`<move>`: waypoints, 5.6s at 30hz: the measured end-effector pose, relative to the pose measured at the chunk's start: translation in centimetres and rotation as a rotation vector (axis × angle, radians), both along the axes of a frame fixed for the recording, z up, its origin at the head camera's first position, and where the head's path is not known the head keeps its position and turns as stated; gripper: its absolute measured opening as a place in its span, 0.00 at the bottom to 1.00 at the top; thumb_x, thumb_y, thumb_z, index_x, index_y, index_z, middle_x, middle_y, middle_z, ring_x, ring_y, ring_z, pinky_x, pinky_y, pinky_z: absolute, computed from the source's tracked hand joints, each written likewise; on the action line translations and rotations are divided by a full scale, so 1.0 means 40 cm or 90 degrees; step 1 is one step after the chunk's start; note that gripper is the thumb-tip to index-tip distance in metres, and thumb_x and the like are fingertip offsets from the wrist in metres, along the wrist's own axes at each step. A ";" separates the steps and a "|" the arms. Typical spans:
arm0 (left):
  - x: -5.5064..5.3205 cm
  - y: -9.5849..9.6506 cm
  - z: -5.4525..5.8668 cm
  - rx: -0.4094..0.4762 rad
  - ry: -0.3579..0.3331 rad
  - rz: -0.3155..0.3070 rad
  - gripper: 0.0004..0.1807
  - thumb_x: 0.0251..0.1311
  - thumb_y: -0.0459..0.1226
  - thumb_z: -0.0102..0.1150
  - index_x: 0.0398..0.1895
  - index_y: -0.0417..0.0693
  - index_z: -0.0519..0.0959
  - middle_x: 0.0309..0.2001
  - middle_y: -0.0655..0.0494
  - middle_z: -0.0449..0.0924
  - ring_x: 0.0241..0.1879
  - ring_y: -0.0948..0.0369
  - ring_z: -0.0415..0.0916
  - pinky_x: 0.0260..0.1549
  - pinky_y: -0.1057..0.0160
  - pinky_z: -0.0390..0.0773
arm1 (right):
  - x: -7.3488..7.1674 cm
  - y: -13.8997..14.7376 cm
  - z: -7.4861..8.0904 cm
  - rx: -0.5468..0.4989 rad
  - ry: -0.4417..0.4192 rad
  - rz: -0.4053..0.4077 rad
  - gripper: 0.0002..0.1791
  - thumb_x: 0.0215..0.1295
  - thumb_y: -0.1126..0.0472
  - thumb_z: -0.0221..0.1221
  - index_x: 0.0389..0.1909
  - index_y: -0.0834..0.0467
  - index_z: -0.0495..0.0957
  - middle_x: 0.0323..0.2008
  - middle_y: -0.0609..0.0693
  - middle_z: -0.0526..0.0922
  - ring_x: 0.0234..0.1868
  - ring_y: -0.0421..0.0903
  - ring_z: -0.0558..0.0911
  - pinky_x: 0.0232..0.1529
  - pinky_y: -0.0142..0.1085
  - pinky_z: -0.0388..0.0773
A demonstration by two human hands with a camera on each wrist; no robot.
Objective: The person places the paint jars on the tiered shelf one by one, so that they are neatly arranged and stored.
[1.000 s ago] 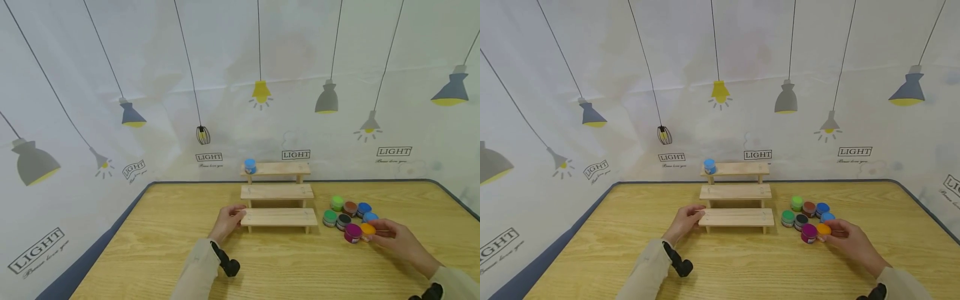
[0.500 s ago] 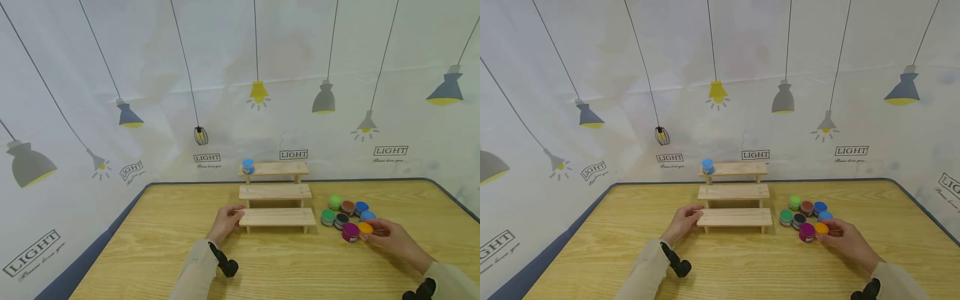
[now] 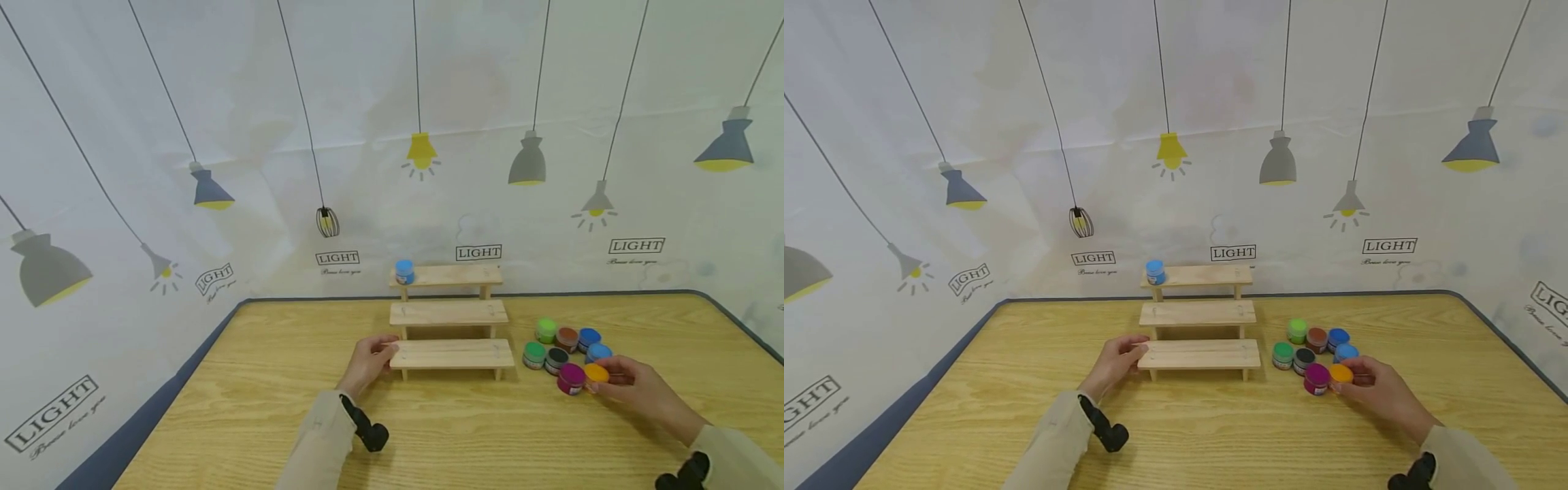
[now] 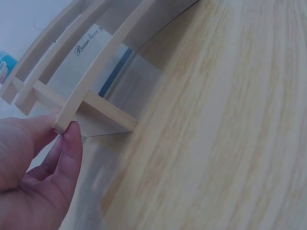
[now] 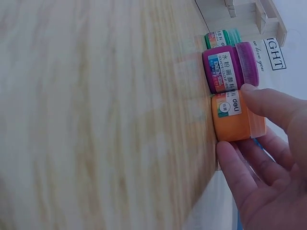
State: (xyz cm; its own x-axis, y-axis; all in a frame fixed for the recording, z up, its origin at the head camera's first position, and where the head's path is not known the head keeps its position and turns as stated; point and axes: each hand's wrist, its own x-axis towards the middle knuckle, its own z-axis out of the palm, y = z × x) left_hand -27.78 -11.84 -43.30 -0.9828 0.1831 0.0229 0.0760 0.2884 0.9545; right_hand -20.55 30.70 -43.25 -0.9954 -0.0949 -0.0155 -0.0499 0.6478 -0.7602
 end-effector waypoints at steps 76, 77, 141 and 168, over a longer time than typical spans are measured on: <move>0.020 0.008 0.032 0.030 -0.048 0.014 0.16 0.62 0.33 0.49 0.50 0.34 0.72 0.33 0.47 0.74 0.21 0.61 0.69 0.27 0.61 0.75 | -0.227 -0.454 0.257 -0.118 0.159 0.163 0.25 0.58 0.60 0.59 0.55 0.66 0.68 0.44 0.59 0.75 0.43 0.51 0.75 0.43 0.41 0.73; 0.021 0.007 0.034 0.030 -0.048 0.014 0.16 0.62 0.34 0.49 0.50 0.34 0.73 0.33 0.48 0.74 0.21 0.61 0.69 0.27 0.61 0.75 | -0.235 -0.461 0.257 -0.115 0.156 0.155 0.26 0.57 0.59 0.59 0.55 0.66 0.68 0.45 0.59 0.75 0.44 0.51 0.75 0.43 0.41 0.73; -0.011 0.003 -0.014 0.036 -0.053 0.020 0.16 0.61 0.36 0.51 0.49 0.37 0.75 0.35 0.49 0.76 0.25 0.64 0.73 0.27 0.64 0.75 | -0.334 -0.507 0.237 -0.104 0.137 0.096 0.34 0.57 0.56 0.59 0.62 0.63 0.60 0.55 0.60 0.68 0.53 0.54 0.71 0.50 0.44 0.68; -0.011 -0.001 -0.017 0.050 -0.056 0.016 0.17 0.60 0.38 0.52 0.49 0.38 0.74 0.36 0.49 0.76 0.25 0.63 0.71 0.25 0.64 0.74 | -0.196 -0.346 0.223 -0.063 0.236 0.164 0.16 0.59 0.60 0.57 0.47 0.64 0.73 0.43 0.58 0.77 0.41 0.50 0.77 0.39 0.40 0.74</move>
State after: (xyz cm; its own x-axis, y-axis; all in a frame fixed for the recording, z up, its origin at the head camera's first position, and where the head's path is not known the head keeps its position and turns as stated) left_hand -28.23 -11.87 -43.96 -0.9860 0.1592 -0.0501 -0.0152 0.2134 0.9768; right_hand -28.39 16.88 -34.32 -0.8755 -0.3231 0.3592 -0.4804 0.5034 -0.7182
